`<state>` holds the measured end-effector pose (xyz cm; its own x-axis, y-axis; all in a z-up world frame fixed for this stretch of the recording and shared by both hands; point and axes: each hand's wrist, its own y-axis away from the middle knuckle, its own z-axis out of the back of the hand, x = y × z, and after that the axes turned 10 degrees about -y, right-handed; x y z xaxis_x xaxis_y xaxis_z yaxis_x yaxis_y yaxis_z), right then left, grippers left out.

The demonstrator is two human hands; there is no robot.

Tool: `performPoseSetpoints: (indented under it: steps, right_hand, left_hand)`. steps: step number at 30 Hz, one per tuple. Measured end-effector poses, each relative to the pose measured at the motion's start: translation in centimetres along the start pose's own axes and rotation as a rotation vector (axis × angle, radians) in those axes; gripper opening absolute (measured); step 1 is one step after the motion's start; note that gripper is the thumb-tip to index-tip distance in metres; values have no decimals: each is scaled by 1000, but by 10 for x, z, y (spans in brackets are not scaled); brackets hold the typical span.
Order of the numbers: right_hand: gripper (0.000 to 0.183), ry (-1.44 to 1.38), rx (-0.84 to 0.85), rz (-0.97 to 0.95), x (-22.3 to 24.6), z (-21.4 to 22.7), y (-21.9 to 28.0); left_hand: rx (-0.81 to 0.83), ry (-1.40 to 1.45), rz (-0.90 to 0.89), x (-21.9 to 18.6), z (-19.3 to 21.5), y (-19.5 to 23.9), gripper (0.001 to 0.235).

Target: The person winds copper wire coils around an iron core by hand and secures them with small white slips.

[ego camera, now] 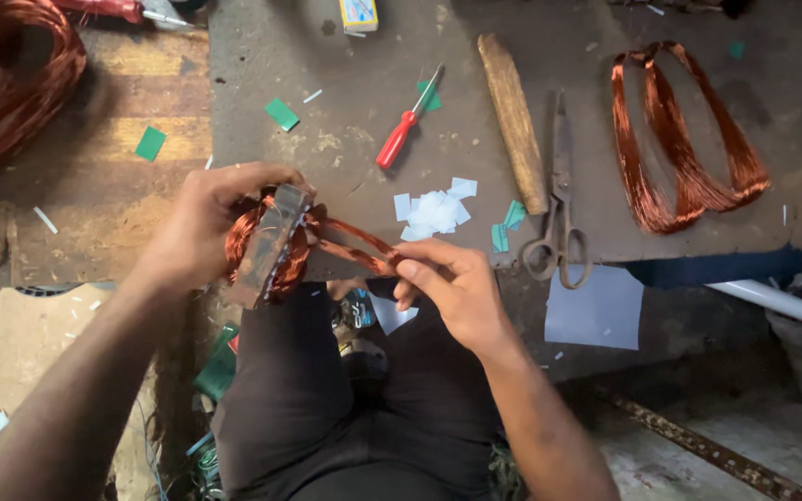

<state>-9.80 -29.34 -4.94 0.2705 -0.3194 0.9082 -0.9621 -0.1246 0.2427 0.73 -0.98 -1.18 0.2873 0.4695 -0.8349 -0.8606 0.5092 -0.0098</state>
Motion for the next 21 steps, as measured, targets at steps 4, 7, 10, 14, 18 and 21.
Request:
performPoseSetpoints:
  steps: [4, 7, 10, 14, 18, 21]
  right_hand:
    - [24, 158, -292, 380, -12, -20, 41]
    - [29, -453, -131, 199, -31, -53, 60]
    - [47, -813, 19, 41, -35, -76, 48]
    - [47, -1056, 25, 223, -26, -73, 10]
    - [30, -1220, 49, 165, -21, -70, -6]
    - [20, -1202, 314, 102, -13, -60, -12]
  left_hand:
    - [-84, -95, 32, -2, -8, 0, 41]
    - [-107, -69, 9, -2, -10, 3, 41]
    - [-108, -22, -4, -4, -10, 1, 42]
    - [-112, -36, -43, -1, -9, 1, 43]
    - [-43, 65, 31, -3, -8, 0, 39]
    - [4, 59, -31, 0, -3, -7, 40]
